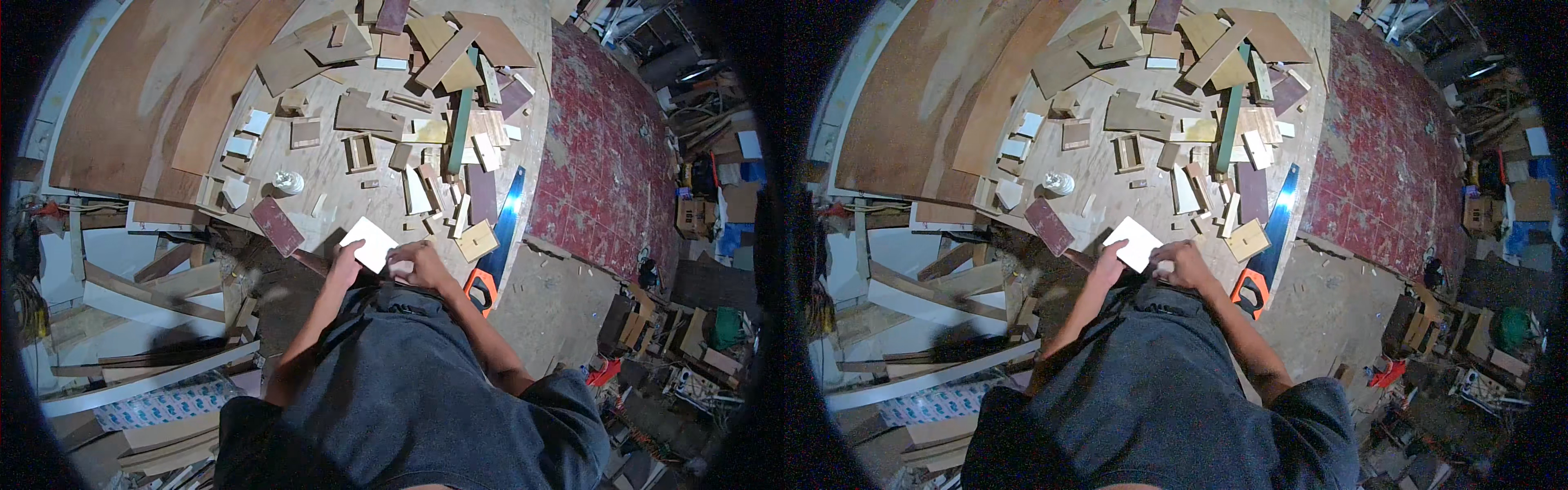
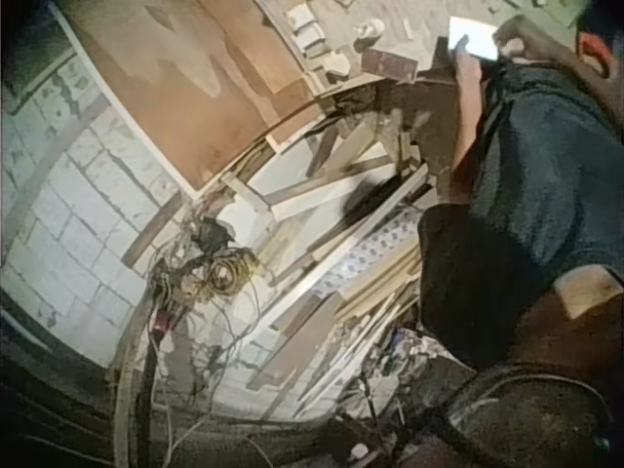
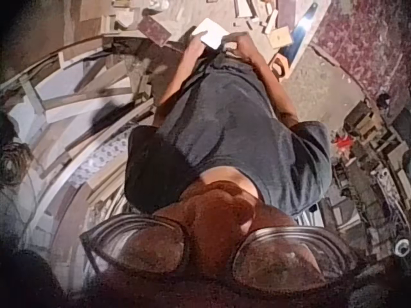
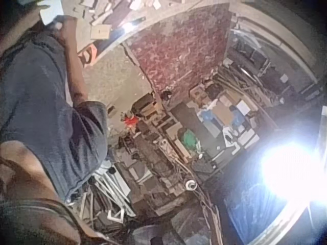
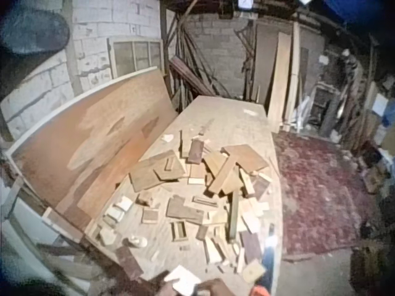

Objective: Assemble and fit various small wooden components at a workbench, including sanding and test fitting.

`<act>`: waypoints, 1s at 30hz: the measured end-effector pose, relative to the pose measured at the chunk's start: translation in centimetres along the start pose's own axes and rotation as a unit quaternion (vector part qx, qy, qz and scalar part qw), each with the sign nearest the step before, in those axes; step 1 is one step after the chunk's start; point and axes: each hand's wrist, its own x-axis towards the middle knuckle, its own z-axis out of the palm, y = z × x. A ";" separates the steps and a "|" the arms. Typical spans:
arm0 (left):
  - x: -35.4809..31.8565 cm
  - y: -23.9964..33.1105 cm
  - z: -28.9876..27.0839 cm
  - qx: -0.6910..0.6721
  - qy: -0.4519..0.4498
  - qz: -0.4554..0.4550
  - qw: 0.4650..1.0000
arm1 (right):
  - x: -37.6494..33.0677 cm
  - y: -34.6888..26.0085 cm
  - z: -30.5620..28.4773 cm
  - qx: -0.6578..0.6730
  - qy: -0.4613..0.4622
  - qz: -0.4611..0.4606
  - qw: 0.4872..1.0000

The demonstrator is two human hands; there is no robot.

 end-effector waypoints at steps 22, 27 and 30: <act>-11.5 6.2 6.1 0.030 0.063 0.156 0.985 | 9.8 18.8 -4.4 0.203 0.375 0.288 0.858; -9.6 5.8 5.3 0.103 0.093 0.109 0.984 | 4.7 18.4 -6.2 0.558 0.293 0.218 0.745; -10.1 6.3 5.0 0.114 0.138 0.096 0.979 | 4.9 11.1 -7.8 0.584 0.299 0.261 0.708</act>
